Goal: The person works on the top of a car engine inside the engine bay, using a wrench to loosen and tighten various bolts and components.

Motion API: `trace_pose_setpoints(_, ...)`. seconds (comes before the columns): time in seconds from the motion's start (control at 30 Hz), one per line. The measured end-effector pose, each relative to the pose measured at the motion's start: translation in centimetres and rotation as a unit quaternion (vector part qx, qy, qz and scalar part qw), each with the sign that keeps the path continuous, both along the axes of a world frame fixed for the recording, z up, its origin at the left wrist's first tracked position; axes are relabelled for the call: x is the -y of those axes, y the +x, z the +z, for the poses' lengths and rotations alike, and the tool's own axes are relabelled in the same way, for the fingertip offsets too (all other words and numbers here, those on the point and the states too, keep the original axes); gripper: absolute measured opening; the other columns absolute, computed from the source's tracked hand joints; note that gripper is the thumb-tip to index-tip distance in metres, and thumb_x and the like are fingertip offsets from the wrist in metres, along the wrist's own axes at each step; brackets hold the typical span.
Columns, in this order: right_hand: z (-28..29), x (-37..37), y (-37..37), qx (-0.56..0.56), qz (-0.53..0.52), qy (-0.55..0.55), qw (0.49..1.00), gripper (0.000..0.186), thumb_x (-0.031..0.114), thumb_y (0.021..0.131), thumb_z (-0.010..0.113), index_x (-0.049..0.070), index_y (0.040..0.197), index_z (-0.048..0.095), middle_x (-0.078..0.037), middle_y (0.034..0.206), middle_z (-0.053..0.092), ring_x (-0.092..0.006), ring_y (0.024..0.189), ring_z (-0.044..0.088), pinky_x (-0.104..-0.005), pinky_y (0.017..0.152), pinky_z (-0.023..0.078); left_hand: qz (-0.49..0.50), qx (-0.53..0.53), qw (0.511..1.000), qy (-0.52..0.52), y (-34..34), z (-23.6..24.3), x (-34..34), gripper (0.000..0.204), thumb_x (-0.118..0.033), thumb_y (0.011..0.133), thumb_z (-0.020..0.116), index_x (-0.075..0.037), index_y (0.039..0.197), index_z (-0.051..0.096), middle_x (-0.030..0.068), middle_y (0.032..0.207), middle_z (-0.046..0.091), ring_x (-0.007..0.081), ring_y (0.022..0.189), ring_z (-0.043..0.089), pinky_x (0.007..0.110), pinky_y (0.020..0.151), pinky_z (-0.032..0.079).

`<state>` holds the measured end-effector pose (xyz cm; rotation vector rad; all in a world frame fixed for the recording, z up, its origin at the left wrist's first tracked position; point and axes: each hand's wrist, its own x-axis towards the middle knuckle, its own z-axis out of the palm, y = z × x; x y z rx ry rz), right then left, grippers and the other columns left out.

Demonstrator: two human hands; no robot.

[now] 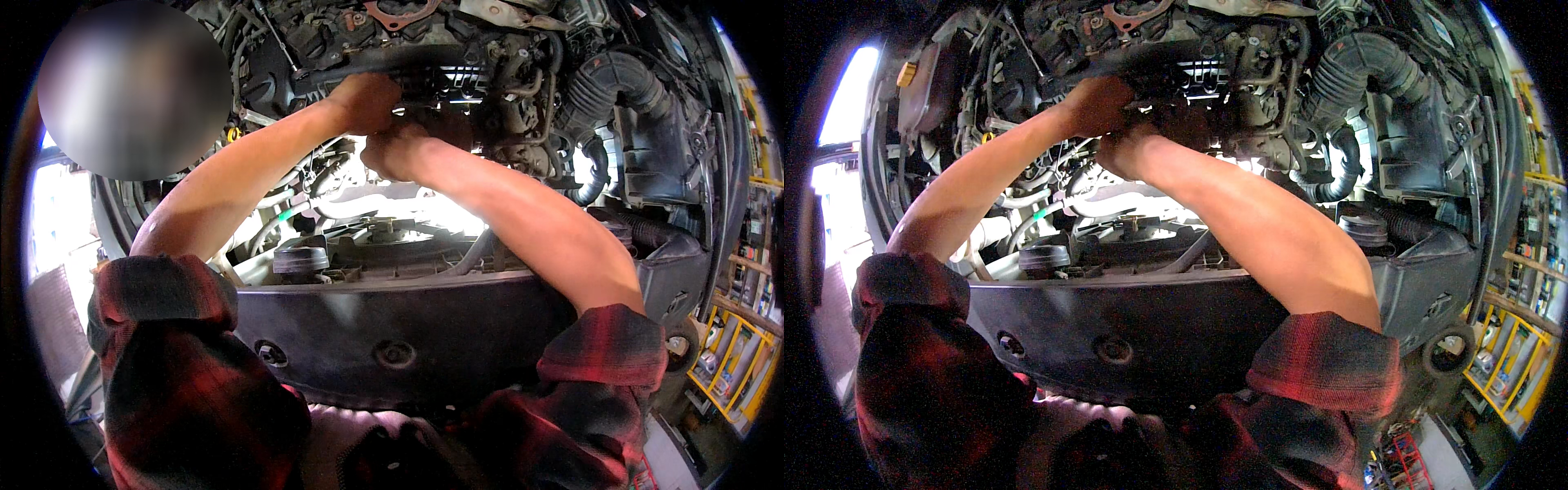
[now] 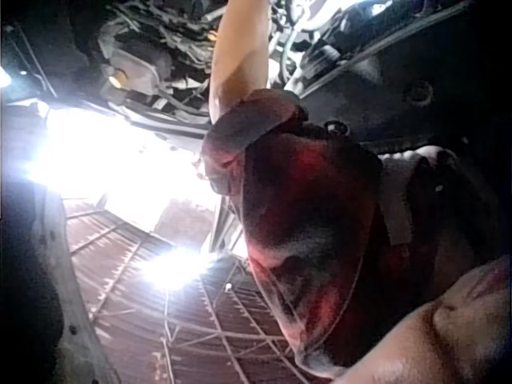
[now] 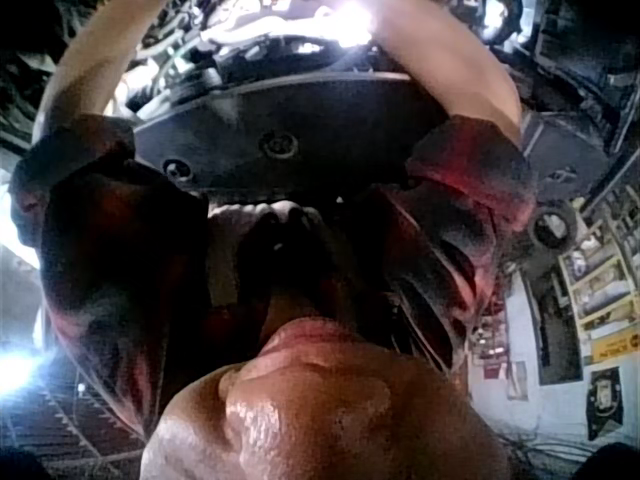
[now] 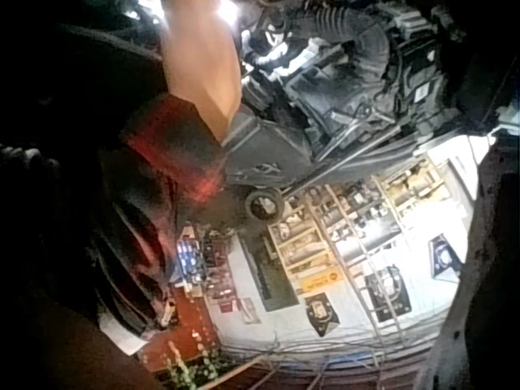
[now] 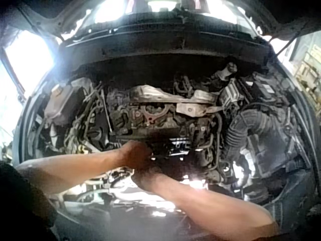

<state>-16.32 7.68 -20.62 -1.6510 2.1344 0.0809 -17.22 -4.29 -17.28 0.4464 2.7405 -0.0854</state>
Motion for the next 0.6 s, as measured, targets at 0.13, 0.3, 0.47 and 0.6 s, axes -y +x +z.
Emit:
trace_pose_setpoints(0.13, -0.2, 0.2, -0.1, -0.044, 0.065, 0.055, 0.995, 0.030, 0.015, 0.088, 0.053, 0.000, 0.107, 0.072, -0.021, 0.116, 0.068, -0.0345, 0.111, 0.065, -0.0437, 0.096, 0.050, -0.002, -0.021, 1.000, 0.020, 0.0, -0.4, 0.3, 0.022, -0.013, 0.073, 0.063, 0.000, 0.087, 0.074, 0.0241, 0.090, 0.071, 0.0383, 0.088, 0.070, 0.046, 0.076, 0.058)
trace_pose_setpoints(0.3, -2.6, 0.8, -0.1, 0.059, -0.112, -0.021, 0.992, 0.036, 0.020, 0.089, 0.050, 0.000, 0.111, 0.069, -0.022, 0.117, 0.067, -0.0343, 0.114, 0.063, -0.0442, 0.102, 0.044, 0.023, 0.018, 1.000, 0.004, -0.4, 0.7, -0.6, 0.023, -0.013, 0.075, 0.064, 0.000, 0.090, 0.074, 0.0226, 0.093, 0.071, 0.0366, 0.091, 0.071, 0.046, 0.078, 0.057)
trace_pose_setpoints(0.47, -3.6, -0.5, -0.4, 0.147, -0.160, -0.126, 0.968, 0.027, 0.019, 0.088, 0.053, 0.004, 0.106, 0.065, -0.021, 0.115, 0.065, -0.0315, 0.112, 0.062, -0.0458, 0.098, 0.046, 0.061, 0.055, 0.996, 0.020, -1.2, 0.6, -1.3, 0.023, -0.013, 0.077, 0.065, 0.001, 0.093, 0.074, 0.0222, 0.095, 0.072, 0.0368, 0.094, 0.071, 0.045, 0.081, 0.057)
trace_pose_setpoints(0.6, -1.4, -1.9, 0.1, 0.059, 0.036, -0.108, 0.992, 0.019, 0.017, 0.088, 0.055, 0.004, 0.101, 0.064, -0.019, 0.105, 0.065, -0.0317, 0.107, 0.063, -0.0448, 0.093, 0.050, 0.007, 0.081, 0.992, 0.096, -1.8, 0.1, -0.7, 0.024, -0.014, 0.073, 0.065, 0.006, 0.085, 0.071, 0.0267, 0.079, 0.069, 0.0404, 0.076, 0.070, 0.048, 0.072, 0.058)
